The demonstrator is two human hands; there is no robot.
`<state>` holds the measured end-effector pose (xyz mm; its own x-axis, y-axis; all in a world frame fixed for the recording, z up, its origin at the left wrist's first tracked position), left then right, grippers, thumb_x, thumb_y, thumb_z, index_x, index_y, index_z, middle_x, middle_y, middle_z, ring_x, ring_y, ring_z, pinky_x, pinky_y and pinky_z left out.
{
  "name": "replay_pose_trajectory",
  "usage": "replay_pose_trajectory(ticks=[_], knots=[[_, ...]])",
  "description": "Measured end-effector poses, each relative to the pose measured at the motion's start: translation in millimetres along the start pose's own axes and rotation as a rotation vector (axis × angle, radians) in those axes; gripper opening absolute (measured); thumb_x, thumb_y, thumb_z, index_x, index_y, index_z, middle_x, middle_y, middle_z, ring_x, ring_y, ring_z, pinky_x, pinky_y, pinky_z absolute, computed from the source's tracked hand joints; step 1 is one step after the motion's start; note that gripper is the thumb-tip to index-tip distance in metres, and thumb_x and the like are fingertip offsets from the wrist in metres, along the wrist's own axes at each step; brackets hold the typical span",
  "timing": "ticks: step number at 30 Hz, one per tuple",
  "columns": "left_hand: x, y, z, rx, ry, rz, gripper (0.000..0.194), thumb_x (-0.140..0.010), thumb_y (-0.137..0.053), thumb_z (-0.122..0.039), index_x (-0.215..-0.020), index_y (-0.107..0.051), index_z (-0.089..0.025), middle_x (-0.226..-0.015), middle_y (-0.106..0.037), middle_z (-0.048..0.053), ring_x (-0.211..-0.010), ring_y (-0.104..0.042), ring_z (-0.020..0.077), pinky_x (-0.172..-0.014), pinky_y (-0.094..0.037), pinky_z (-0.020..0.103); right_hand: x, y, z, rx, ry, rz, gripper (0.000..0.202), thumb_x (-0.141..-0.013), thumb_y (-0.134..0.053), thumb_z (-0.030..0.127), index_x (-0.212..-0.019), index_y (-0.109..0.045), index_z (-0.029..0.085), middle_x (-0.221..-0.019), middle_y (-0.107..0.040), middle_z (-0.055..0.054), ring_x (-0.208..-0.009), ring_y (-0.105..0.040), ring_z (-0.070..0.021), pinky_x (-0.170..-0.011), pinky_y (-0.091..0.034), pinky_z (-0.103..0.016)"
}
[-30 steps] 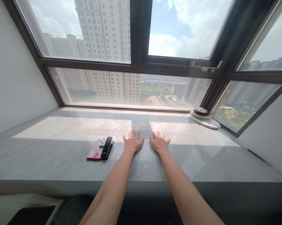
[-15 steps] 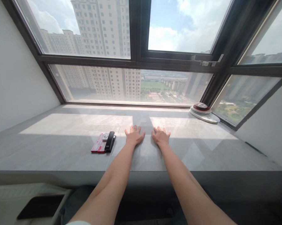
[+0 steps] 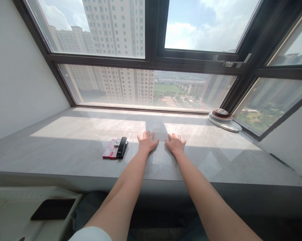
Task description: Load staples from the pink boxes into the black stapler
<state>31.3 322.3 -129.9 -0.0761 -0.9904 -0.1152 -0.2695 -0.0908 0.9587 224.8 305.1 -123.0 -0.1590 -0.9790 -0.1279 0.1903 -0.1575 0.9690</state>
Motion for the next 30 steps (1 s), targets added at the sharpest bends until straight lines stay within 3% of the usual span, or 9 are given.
replay_pose_trajectory(ticks=[19, 30], knots=[[4.4, 0.6, -1.9, 0.011, 0.016, -0.023, 0.067, -0.096, -0.023, -0.061, -0.158, -0.029, -0.034, -0.168, -0.017, -0.001, -0.155, -0.001, 0.0312, -0.120, 0.006, 0.064, 3.7, 3.0, 1.0, 0.005, 0.009, 0.005, 0.057, -0.097, -0.030, 0.049, -0.152, -0.040, 0.039, -0.164, -0.027, 0.000, -0.150, -0.009, -0.0363, -0.115, -0.004, -0.065], [15.1, 5.5, -5.3, 0.009, 0.016, -0.041, 0.067, -0.096, -0.024, -0.059, -0.158, -0.030, -0.032, -0.168, -0.019, 0.001, -0.155, -0.004, 0.0313, -0.121, 0.006, 0.061, 11.4, 4.9, 1.3, 0.042, 0.031, 0.048, 0.062, -0.100, -0.023, 0.051, -0.159, -0.027, 0.035, -0.168, -0.018, -0.001, -0.153, -0.006, -0.0323, -0.118, -0.003, -0.059]])
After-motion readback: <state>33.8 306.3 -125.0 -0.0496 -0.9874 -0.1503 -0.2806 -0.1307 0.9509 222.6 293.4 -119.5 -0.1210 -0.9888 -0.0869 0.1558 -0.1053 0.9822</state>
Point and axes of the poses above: each hand's wrist, its own x-axis away from the middle knuckle, its own y-axis out of the back of the hand, z = x × y, the point moved 3 cm from there along -x, towards the middle knuckle
